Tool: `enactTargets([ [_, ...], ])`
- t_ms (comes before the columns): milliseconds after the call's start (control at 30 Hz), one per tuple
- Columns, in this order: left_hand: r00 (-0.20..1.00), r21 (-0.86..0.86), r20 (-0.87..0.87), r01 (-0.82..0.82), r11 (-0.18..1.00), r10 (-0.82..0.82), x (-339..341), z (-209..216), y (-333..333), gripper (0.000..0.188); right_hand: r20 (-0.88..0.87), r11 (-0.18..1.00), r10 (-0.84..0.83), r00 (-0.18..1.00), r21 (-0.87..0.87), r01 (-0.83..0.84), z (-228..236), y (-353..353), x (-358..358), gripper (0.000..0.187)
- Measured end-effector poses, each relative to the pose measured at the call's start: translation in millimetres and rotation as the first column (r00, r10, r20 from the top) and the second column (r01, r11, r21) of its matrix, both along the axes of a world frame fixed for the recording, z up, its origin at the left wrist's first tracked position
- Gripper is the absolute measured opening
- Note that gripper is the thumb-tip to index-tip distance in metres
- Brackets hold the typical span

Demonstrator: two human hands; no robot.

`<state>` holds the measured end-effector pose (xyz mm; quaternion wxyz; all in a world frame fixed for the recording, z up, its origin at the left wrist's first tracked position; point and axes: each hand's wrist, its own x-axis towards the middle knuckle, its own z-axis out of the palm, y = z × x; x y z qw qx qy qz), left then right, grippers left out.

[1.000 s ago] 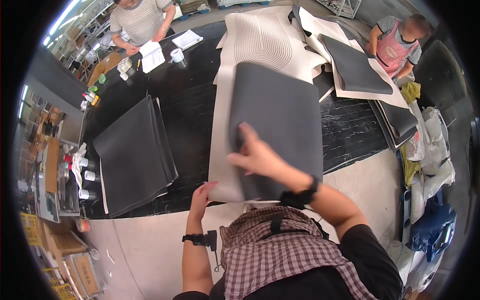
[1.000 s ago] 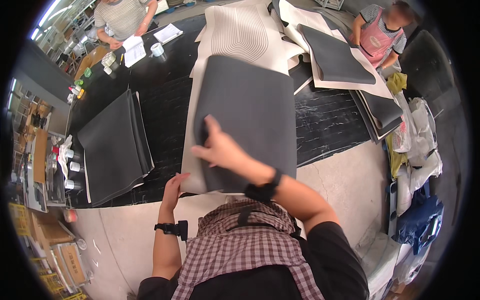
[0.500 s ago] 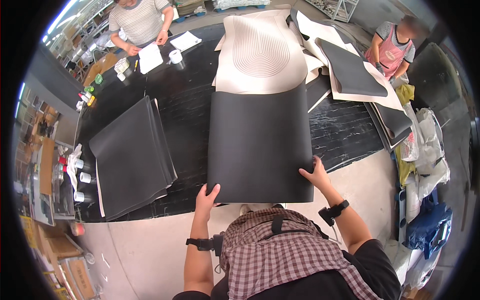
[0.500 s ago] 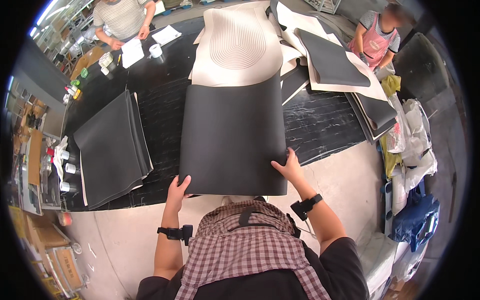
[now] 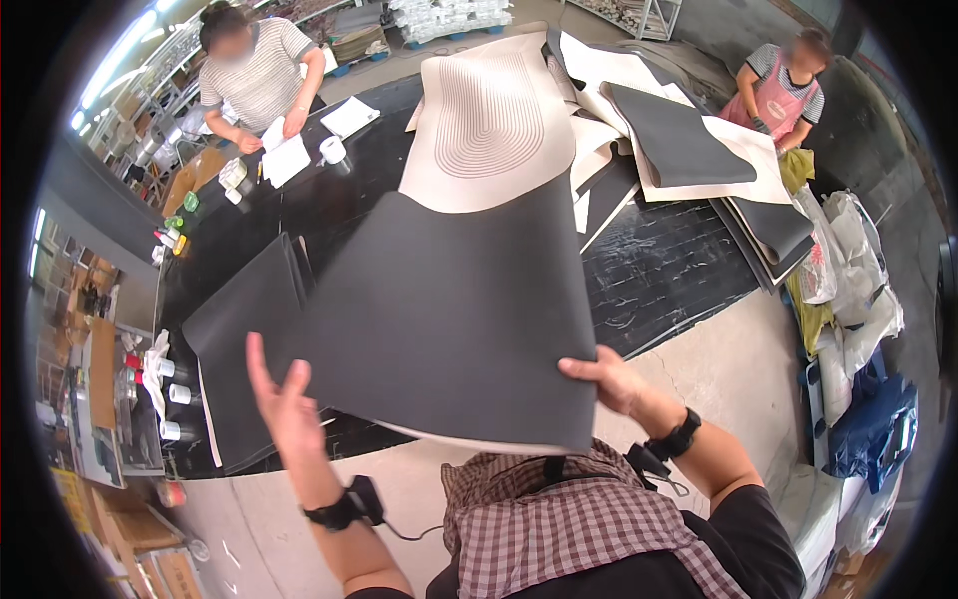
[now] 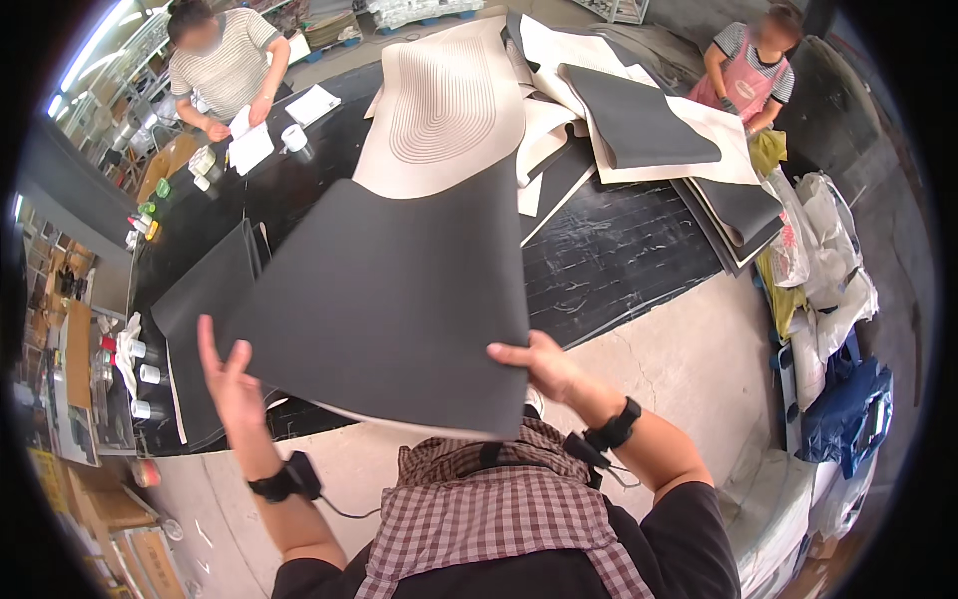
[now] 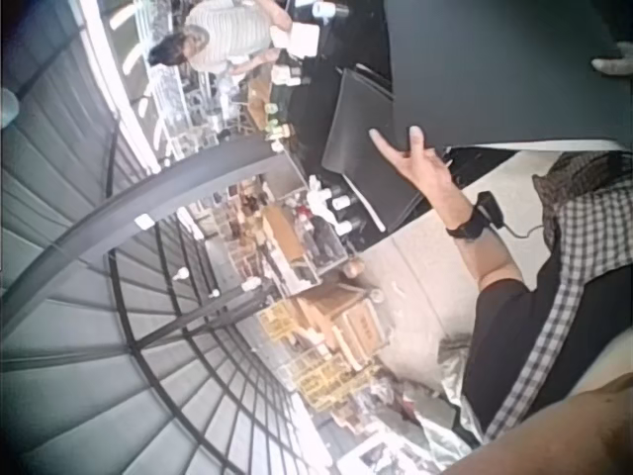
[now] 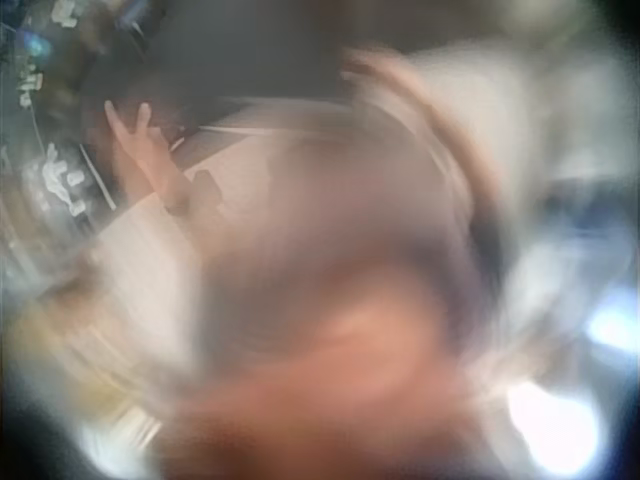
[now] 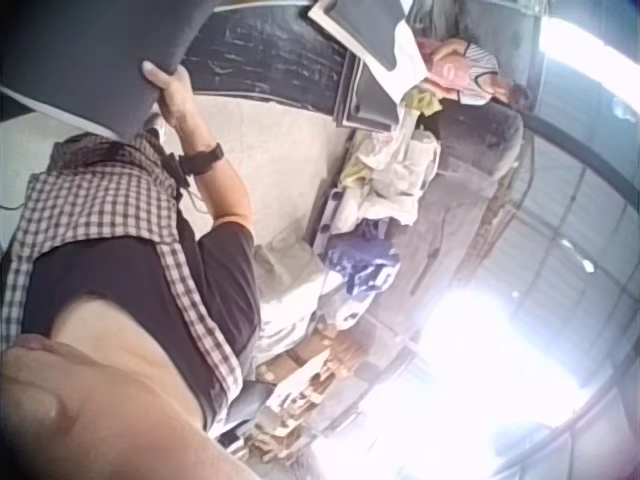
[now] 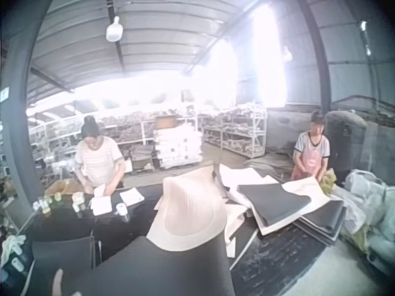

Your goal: The person sorts and stacks large sheets of material by hand on a worktable, picking individual sheets from a pile and laying them flat to align them.

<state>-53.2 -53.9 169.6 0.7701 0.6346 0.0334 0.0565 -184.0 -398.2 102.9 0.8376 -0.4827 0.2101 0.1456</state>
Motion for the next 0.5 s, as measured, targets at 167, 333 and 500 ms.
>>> enactTargets([
  [167,0.992,0.052,0.114,-0.058,0.997,0.052,36.1,35.2,91.5,0.071,0.128,0.939,0.304,0.944,0.13,-0.319,-0.3,96.4,12.6,0.064],
  [333,0.949,0.291,-0.042,-0.287,0.913,0.312,53.4,-46.0,201.3,0.068,0.15,0.644,0.7,0.698,0.289,-0.708,-84.5,161.3,41.5,0.048],
  [500,0.788,0.365,-0.476,-0.226,0.903,0.39,25.0,-196.5,232.3,0.06,0.019,0.514,0.858,0.514,-0.038,-0.857,-125.6,67.4,76.3,0.036],
])
